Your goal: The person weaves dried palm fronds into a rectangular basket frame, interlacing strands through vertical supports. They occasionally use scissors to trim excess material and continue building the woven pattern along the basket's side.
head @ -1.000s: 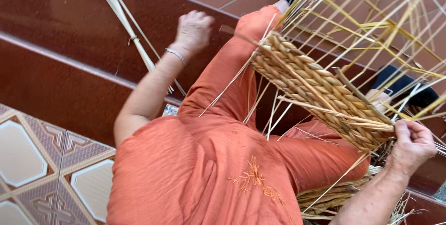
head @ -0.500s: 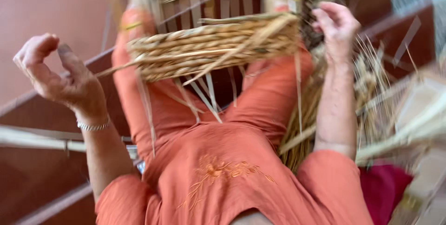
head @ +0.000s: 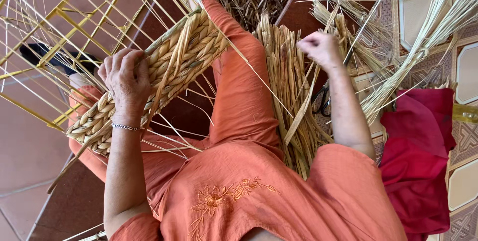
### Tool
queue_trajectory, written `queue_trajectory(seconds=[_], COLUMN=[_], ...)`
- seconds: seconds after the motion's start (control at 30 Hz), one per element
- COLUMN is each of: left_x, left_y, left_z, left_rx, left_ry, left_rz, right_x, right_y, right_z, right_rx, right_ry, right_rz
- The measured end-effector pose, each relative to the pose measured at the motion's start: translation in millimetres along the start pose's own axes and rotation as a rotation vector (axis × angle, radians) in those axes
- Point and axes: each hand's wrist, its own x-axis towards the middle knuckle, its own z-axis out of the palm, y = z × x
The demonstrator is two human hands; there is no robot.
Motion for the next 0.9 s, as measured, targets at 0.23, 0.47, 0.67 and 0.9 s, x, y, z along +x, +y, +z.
queue_trajectory(seconds=[0.23,0.47,0.67,0.9], left_x=[-5.8,10.3,24.7,36.2], left_y=[2.7,53.8,122.0,112.1], left_z=[-11.1,-8.8,9.7,-11.1], left_rx=[0.023,-0.129,-0.763,-1.486], left_ry=[-0.023,0.163,-0.098,-0.022], left_rz=[0.049,0.106,0.017,-0.235], right_x=[1.2,-13.1,-52.0,-86.8], right_y=[-23.2,-122.2,-248.9,-339.0], right_z=[40.0,-15.7,4.6,36.7], right_rx=[-0.173,0.396,0.544,0.810], right_ry=[-0.108,-0.123,-0.394,-0.588], right_rz=[-0.047,-0.440,-0.773,-0.814])
